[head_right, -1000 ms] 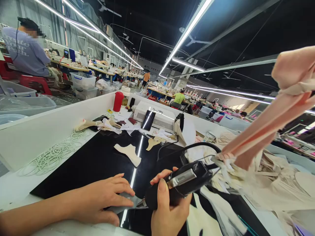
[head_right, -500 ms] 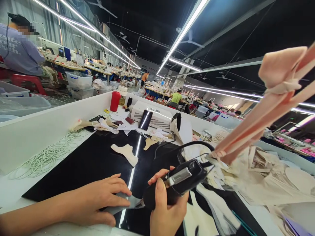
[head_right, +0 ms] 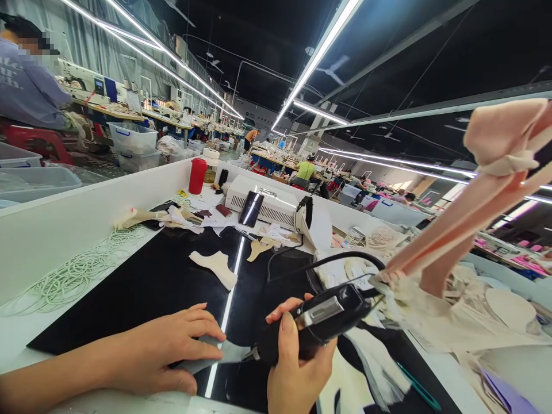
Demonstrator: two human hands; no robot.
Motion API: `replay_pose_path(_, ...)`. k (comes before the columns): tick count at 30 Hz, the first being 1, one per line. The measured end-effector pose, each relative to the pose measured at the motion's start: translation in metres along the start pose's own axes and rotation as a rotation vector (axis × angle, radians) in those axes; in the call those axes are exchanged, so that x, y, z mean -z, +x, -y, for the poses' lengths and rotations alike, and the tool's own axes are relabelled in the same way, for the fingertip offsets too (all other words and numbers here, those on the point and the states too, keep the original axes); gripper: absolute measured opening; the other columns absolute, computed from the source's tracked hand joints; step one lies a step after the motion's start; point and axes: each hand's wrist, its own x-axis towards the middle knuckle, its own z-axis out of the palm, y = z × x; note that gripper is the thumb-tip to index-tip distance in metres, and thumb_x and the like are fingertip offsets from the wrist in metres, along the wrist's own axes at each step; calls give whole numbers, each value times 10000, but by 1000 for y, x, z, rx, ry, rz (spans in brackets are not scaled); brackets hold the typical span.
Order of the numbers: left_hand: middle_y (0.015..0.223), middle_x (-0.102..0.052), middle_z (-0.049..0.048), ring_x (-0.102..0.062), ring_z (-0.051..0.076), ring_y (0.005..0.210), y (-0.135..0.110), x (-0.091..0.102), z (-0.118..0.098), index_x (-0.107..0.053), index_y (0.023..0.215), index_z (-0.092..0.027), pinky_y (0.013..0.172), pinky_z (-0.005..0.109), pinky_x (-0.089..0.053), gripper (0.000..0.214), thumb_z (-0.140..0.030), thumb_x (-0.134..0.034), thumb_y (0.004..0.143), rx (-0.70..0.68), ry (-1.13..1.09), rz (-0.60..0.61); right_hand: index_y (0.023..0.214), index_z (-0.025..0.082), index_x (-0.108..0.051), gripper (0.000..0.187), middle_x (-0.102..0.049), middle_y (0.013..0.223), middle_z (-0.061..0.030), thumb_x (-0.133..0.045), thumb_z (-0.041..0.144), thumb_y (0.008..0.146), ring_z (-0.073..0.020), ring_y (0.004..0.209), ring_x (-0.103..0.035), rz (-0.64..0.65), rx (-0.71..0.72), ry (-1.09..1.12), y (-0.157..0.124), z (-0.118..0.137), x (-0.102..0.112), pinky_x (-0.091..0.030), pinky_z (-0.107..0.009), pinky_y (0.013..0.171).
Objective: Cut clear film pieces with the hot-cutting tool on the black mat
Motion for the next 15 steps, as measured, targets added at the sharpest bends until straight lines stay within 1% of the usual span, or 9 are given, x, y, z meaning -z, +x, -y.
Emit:
replay_pose_path(3, 1392, -644, 64, -578, 304, 1292, 0, 0, 1, -690, 1305, -330, 1241, 534, -282, 467, -318, -833, 860, -15, 0, -12, 1132, 238, -598, 397, -693, 819, 48, -826, 344, 825, -135, 652, -629, -15, -3, -22, 0, 0, -1, -538, -313, 676)
replay_pose_path(7, 1364, -663, 65, -599, 300, 1270, 0, 1, -1, -707, 1281, -322, 1235, 519, -305, 440, -309, -830, 859, -23, -39, -36, 1149, 228, -586, 418, -687, 819, 47, -816, 366, 828, -139, 650, -626, -8, -16, -38, 2, -1, -1, -539, -319, 681)
replay_pose_path(9, 1405, -638, 63, -588, 286, 1292, 0, 3, -2, -692, 1305, -327, 1208, 471, -366, 428, -268, -787, 892, 28, -71, -43, 1135, 229, -583, 417, -682, 801, 55, -818, 373, 822, -137, 638, -621, -8, -6, -41, 4, 1, -1, -543, -314, 678)
replay_pose_path(11, 1461, -596, 53, -554, 277, 1341, -1, 4, -2, -672, 1333, -326, 1170, 424, -424, 416, -220, -711, 933, 119, -89, -83, 1097, 232, -586, 390, -682, 799, 57, -817, 384, 821, -130, 633, -618, -1, 5, -46, 7, 3, 0, -545, -297, 680)
replay_pose_path(13, 1491, -568, 52, -516, 285, 1384, -1, 3, 1, -671, 1328, -306, 1164, 431, -435, 392, -202, -656, 951, 218, -70, -163, 1070, 234, -596, 367, -687, 819, 51, -812, 403, 826, -125, 646, -622, 25, 9, -62, 10, 5, 1, -543, -281, 687)
replay_pose_path(15, 1492, -562, 65, -492, 302, 1401, 0, -1, 5, -684, 1290, -276, 1184, 477, -409, 351, -217, -654, 946, 284, -26, -231, 1060, 238, -606, 359, -693, 860, 41, -807, 428, 831, -128, 676, -631, 50, 4, -89, 13, 6, 4, -545, -282, 707)
